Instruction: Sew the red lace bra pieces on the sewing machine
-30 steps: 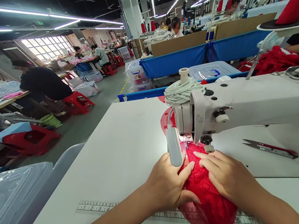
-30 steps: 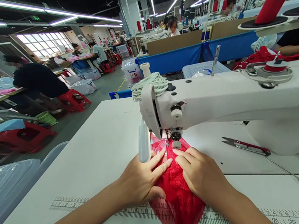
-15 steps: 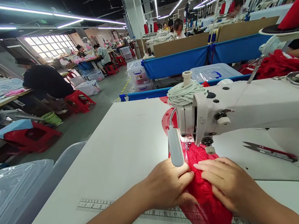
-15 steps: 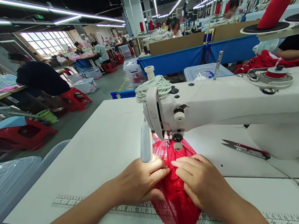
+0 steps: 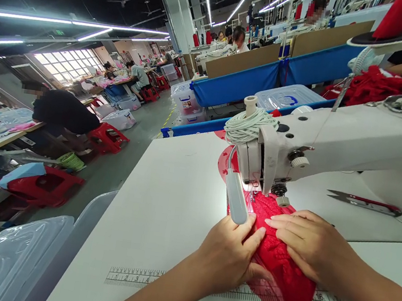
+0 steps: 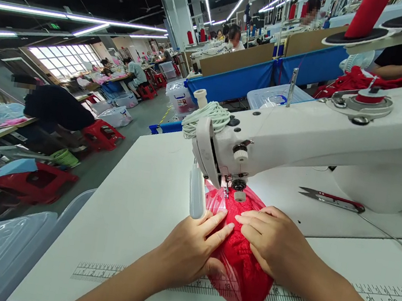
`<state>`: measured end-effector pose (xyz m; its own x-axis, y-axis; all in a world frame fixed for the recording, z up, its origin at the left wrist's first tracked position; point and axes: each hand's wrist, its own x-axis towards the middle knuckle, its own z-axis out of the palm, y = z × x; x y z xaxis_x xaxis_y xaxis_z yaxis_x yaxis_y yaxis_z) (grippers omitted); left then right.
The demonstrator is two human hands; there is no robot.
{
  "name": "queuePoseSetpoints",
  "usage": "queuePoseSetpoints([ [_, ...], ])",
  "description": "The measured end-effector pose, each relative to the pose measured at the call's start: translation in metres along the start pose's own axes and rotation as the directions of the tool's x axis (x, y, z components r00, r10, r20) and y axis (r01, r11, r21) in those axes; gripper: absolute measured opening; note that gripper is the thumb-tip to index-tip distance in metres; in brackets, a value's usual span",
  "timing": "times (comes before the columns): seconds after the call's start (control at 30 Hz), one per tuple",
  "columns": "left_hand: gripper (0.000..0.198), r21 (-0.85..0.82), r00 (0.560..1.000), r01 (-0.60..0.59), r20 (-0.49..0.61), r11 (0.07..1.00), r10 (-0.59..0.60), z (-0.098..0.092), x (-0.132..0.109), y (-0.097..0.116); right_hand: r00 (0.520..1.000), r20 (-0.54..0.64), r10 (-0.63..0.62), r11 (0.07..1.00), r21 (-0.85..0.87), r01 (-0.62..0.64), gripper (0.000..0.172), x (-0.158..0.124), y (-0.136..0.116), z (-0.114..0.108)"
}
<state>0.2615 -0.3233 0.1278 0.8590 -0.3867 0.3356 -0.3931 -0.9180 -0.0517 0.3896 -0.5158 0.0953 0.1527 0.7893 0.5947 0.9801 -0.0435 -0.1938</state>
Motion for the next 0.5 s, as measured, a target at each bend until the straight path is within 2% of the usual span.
queuePoseSetpoints([
  [0.2, 0.094, -0.01, 0.999, 0.042, 0.0, 0.999, -0.042, 0.0047, -0.0011, 0.0046, 0.999, 0.033, -0.005, 1.0, -0.019, 0.005, 0.031, -0.0031, 0.0019, 0.0026],
  [0.33, 0.094, 0.009, 0.998, 0.049, -0.05, 0.999, -0.049, 0.0055, 0.0007, 0.0057, 1.0, 0.029, -0.01, 0.999, -0.033, 0.011, 0.032, -0.0029, 0.0056, 0.0042],
  [0.5, 0.093, 0.053, 0.996, 0.079, -0.032, 0.995, -0.078, 0.0054, 0.0024, 0.0035, 0.999, 0.025, -0.032, 0.998, -0.062, 0.034, 0.033, 0.0012, 0.0102, 0.0054],
])
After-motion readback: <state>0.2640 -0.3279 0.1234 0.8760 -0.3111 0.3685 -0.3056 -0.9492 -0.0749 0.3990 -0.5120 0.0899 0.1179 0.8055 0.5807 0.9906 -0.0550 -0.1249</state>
